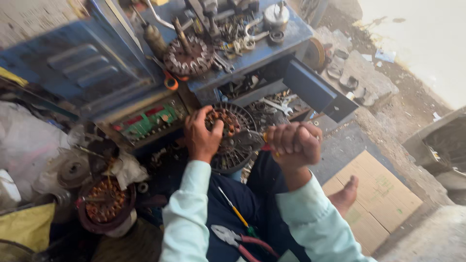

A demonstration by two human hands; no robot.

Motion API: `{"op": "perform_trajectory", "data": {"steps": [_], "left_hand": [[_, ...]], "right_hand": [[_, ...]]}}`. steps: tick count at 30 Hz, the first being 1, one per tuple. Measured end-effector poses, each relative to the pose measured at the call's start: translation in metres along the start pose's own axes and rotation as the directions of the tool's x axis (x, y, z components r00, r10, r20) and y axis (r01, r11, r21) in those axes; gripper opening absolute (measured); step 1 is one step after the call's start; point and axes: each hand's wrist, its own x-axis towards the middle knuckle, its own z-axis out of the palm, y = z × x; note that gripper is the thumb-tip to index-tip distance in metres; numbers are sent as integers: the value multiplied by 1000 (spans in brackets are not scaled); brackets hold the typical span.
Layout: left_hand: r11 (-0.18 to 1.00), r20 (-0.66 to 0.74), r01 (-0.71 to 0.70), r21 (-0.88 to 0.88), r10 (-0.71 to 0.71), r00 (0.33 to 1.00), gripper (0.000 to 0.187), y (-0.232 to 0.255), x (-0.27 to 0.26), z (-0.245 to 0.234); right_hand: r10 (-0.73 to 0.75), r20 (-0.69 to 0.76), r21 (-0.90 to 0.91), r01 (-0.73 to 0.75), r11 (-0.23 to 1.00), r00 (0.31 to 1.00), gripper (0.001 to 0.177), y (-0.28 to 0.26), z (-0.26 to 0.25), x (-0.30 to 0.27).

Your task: The person sits on the floor and uses pliers to adjust and tighten copper windings on a motor stator. They repeatedly rotate the stator to access different slots and use a screwdriver to manipulate the wire ends.

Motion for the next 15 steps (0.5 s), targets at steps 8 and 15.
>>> {"op": "perform_trajectory", "data": {"steps": [8,15], "left_hand": [[1000,-70,8,-15,-9,997,26,2,-9,6],[1000,-80,10,-12,-11,997,24,-1,-11,10]], "right_hand": [[87,-31,-304,-92,948,996,36,-14,4,-27],[184,771,-555,501,664,610,24,-11,48,-89]]}}
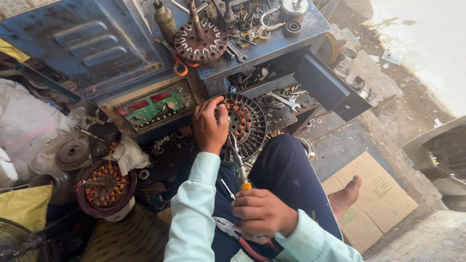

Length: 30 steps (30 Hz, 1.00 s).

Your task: The person sits on the floor and uses pliers to adjust and tighten copper windings on a motor stator. They repeatedly rotate the stator to access different slots and use a screwdriver to manipulate the wire ends.

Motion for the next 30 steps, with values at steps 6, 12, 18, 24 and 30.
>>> {"op": "perform_trajectory", "data": {"steps": [6,12,18,24,30], "left_hand": [[999,35,-43,-9,43,998,26,-6,-1,-2],[997,30,-66,-32,67,997,27,-22,2,2],[991,43,-37,-131,43,998,27,-32,0,-5],[992,45,-5,-129,11,999,27,-26,0,-12],[991,22,47,-123,-44,999,29,-5,3,-8]], "right_hand": [[-47,-164,68,58,996,985,32,17,-13,21],[92,-346,191,-26,981,934,38,12,-9,38],[441,-605,601,17,799,662,40,66,-40,39],[641,-448,821,3,571,623,40,112,-69,46],[637,-679,727,211,654,365,30,83,-38,-4]]}}
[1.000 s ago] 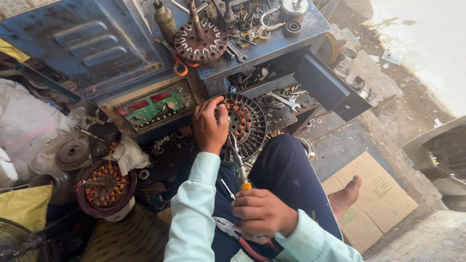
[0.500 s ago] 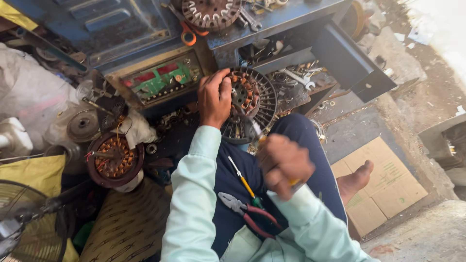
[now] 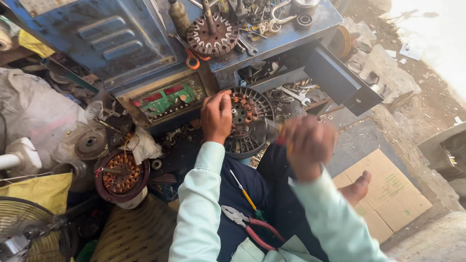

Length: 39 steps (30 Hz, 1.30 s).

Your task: The person sits on the floor and uses pliers to adjust and tighten copper windings on a motor stator. They repeatedly rotate the stator to access different slots and use a screwdriver to manipulate the wire ends.

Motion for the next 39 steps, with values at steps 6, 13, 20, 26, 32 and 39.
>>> {"op": "perform_trajectory", "data": {"steps": [6,13,20,26,32,39], "left_hand": [[997,-7,-47,67,48,999,37,10,0,12],[990,36,26,137,-31,999,39,-8,-1,15],[990,62,-103,93,97,993,40,-21,1,20],[982,-10,-119,146,122,993,38,-25,2,32],[993,-27,-73,93,75,997,33,-6,-6,12],[998,-25,-49,47,50,998,42,5,-3,8]], "right_hand": [[275,931,-359,724,588,239,14,-22,22,-82],[266,949,-303,704,643,166,10,12,0,-77],[172,958,-286,719,634,229,33,14,23,-58],[-65,825,-347,593,726,562,39,-4,42,-37],[46,195,-235,1,972,980,46,-3,36,44],[74,441,-439,143,887,894,50,-2,64,12]]}}
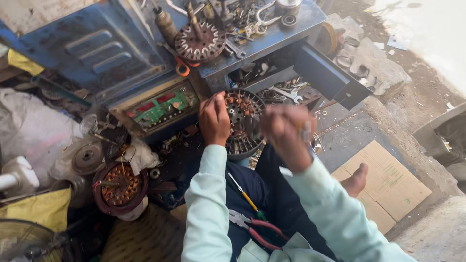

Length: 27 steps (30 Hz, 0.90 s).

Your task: The person sits on the floor and uses pliers to adjust and tighten copper windings on a motor stator. They repeatedly rotate the stator to access different slots and use a screwdriver to manipulate the wire ends.

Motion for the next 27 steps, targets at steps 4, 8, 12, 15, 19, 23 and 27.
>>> {"op": "perform_trajectory", "data": {"steps": [4,8,12,15,19,23,27], "left_hand": [[1000,-7,22,10,-22,1000,43,5,1,0],[998,-6,56,30,-56,998,44,3,-4,4],[999,-26,-5,45,7,1000,43,2,1,3],[998,-21,-35,49,36,999,41,-3,-1,4],[998,-15,-47,29,48,999,39,-10,0,4],[999,-8,-46,19,46,999,39,-12,0,5],[999,-18,-41,11,41,999,40,-12,-3,5]], "right_hand": [[0,192,-332,65,941,981,46,-43,-1,-54],[-251,509,-291,439,850,823,27,-23,10,-83],[-287,734,-219,615,758,616,29,-9,19,-68],[-343,689,-180,608,773,639,32,-4,28,-52],[-311,629,-197,534,822,712,33,-8,42,-46],[-309,540,-189,471,862,783,34,-6,37,-42],[-131,310,-112,173,979,942,38,4,11,-31]]}}
